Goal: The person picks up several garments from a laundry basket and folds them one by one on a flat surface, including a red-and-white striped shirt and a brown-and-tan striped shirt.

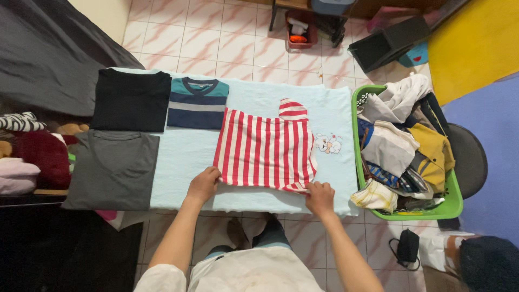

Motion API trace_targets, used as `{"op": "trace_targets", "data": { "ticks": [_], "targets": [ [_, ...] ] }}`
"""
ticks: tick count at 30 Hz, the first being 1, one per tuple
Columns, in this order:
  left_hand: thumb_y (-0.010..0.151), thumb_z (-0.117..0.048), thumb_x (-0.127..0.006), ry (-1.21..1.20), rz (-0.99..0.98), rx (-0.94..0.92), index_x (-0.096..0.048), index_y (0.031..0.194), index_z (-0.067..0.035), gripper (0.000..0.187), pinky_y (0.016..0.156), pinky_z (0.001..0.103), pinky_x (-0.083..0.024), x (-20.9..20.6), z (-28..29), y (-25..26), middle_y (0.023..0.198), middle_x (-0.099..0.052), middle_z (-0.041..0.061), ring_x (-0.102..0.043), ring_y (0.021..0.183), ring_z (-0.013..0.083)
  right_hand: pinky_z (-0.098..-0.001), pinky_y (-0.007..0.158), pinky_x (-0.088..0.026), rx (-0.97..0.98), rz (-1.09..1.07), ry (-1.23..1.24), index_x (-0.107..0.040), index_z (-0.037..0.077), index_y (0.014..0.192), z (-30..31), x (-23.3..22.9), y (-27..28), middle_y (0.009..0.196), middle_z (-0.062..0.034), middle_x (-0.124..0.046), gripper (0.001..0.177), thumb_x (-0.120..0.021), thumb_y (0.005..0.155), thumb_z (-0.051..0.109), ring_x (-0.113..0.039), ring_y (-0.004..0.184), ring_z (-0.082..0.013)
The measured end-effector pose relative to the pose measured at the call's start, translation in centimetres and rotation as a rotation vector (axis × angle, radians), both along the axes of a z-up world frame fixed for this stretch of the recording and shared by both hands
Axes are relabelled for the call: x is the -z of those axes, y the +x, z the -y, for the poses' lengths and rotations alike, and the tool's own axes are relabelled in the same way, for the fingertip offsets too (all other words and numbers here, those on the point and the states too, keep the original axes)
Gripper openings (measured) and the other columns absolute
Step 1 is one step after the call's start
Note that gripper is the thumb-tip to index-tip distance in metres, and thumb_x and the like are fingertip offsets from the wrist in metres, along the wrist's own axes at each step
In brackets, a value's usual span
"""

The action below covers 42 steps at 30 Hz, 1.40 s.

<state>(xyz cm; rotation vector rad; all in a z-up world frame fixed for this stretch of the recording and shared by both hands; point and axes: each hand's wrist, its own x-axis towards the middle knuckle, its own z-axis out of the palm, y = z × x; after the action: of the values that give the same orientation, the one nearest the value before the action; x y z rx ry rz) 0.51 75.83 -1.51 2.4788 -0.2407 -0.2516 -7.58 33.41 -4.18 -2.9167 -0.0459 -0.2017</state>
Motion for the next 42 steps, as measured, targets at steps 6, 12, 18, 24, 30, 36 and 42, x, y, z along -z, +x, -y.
{"op": "trace_targets", "data": {
  "ticks": [6,12,18,24,30,36,42],
  "targets": [
    [0.084,-0.002,-0.066,-0.247,0.235,-0.101,-0.067,0.109,-0.012,0.028,0.076,0.042,-0.058,-5.1,0.4,0.4,0.107,-0.073,0.007,-0.071,0.09,0.0307,-0.048,0.078,-0.047,-0.002,0.22,0.19,-0.067,0.013,0.091,2.2,-7.0,2.9,0.091,-0.0086,-0.062,0.023,-0.074,0.07,0.005,-0.059,0.09,-0.0346],
    [0.084,0.002,-0.065,-0.19,0.236,0.01,-0.068,0.105,-0.01,0.024,0.073,0.042,-0.058,-4.7,-0.7,-1.9,0.103,-0.073,0.007,-0.071,0.091,0.0313,-0.0428,0.08,-0.049,-0.039,0.177,0.285,-0.064,0.01,0.095,0.5,-6.4,-0.2,0.095,-0.0079,-0.063,0.023,-0.069,0.076,-0.003,-0.063,0.092,-0.0297],
    [0.065,-0.009,-0.068,-0.065,0.271,0.094,-0.067,0.093,-0.01,0.027,0.07,0.046,-0.057,-1.0,-0.8,-3.6,0.107,-0.072,0.009,-0.07,0.091,0.0346,-0.0479,0.078,-0.047,-0.114,-0.072,0.247,-0.071,0.011,0.099,-0.4,-3.8,-2.5,0.097,-0.0109,-0.068,0.042,-0.076,0.057,0.006,-0.062,0.092,-0.036],
    [0.093,-0.036,-0.065,0.175,-0.046,-0.113,-0.066,0.109,-0.015,0.027,0.082,0.047,-0.057,-1.5,0.6,0.2,0.111,-0.07,0.008,-0.07,0.095,0.0337,-0.0385,0.08,-0.054,0.116,-0.028,0.481,-0.073,0.009,0.102,3.7,0.7,3.9,0.1,-0.0088,-0.075,0.021,-0.071,0.081,0.013,-0.07,0.093,-0.0268],
    [0.09,-0.027,-0.064,0.066,0.172,-0.153,-0.064,0.115,-0.009,0.031,0.082,0.052,-0.054,-1.7,3.2,7.8,0.111,-0.068,0.013,-0.067,0.103,0.0373,-0.0318,0.079,-0.057,0.203,-0.103,0.651,-0.071,0.002,0.108,6.1,2.4,14.7,0.098,-0.0116,-0.077,0.023,-0.071,0.092,0.019,-0.073,0.089,-0.0187],
    [0.095,-0.023,-0.064,0.157,0.088,-0.104,-0.067,0.108,-0.008,0.02,0.089,0.051,-0.053,-2.2,7.4,15.8,0.111,-0.07,0.014,-0.066,0.106,0.0362,-0.0321,0.075,-0.055,0.339,-0.243,0.893,-0.07,0.001,0.114,6.4,2.9,24.0,0.104,-0.0104,-0.074,0.03,-0.072,0.091,0.02,-0.068,0.088,-0.0162],
    [0.093,-0.025,-0.063,-0.09,-0.068,-0.072,-0.068,0.116,-0.007,0.03,0.096,0.05,-0.05,-1.1,15.9,21.7,0.12,-0.07,0.017,-0.063,0.114,0.0373,-0.0318,0.061,-0.051,0.531,-0.385,1.002,-0.065,0.003,0.113,5.8,4.4,31.2,0.099,-0.0089,-0.07,0.035,-0.07,0.091,0.03,-0.064,0.075,-0.0152]
  ]
}}
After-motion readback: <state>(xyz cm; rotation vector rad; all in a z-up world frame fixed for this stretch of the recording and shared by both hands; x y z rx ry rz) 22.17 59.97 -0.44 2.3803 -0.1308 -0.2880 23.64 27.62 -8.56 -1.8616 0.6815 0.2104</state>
